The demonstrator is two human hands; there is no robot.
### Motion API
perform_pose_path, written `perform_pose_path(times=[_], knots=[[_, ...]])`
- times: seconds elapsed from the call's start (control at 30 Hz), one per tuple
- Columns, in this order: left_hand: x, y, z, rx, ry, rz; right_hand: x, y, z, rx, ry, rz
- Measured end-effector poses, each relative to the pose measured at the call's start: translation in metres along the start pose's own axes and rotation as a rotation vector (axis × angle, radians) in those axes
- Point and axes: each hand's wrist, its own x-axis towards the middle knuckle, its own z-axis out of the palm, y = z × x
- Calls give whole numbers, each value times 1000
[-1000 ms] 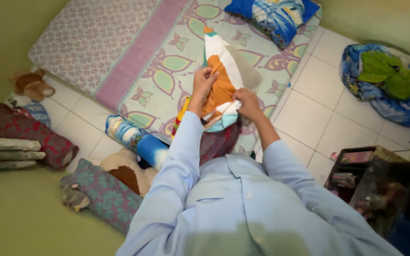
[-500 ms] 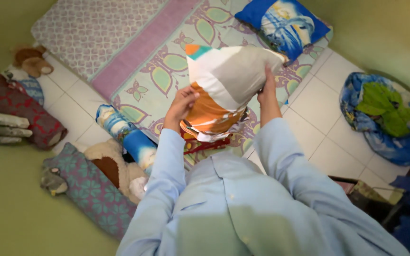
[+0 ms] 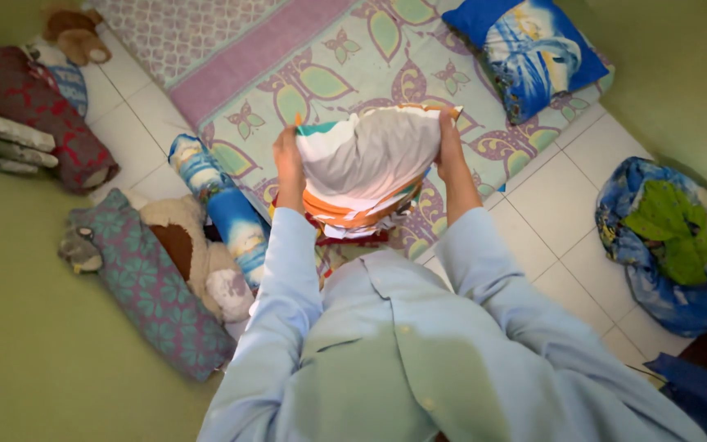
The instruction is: Insert pillows into pillowcases and arrange them on the bed.
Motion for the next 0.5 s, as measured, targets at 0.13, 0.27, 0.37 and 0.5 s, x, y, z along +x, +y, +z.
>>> perform_pose_path(times=[0.13,0.27,0.37,0.5], knots=[[4,25,11,75,149,100,18,-9,-13,-214,47,13],[3,51,23,-29,168,165,9,-39,-14,-549,87,-107],[9,62,37,-102,121,190,16,-59,-14,-731,39,-272],[11,64,51,-96,94,202,5,-93,-5,-832,-158,-405]])
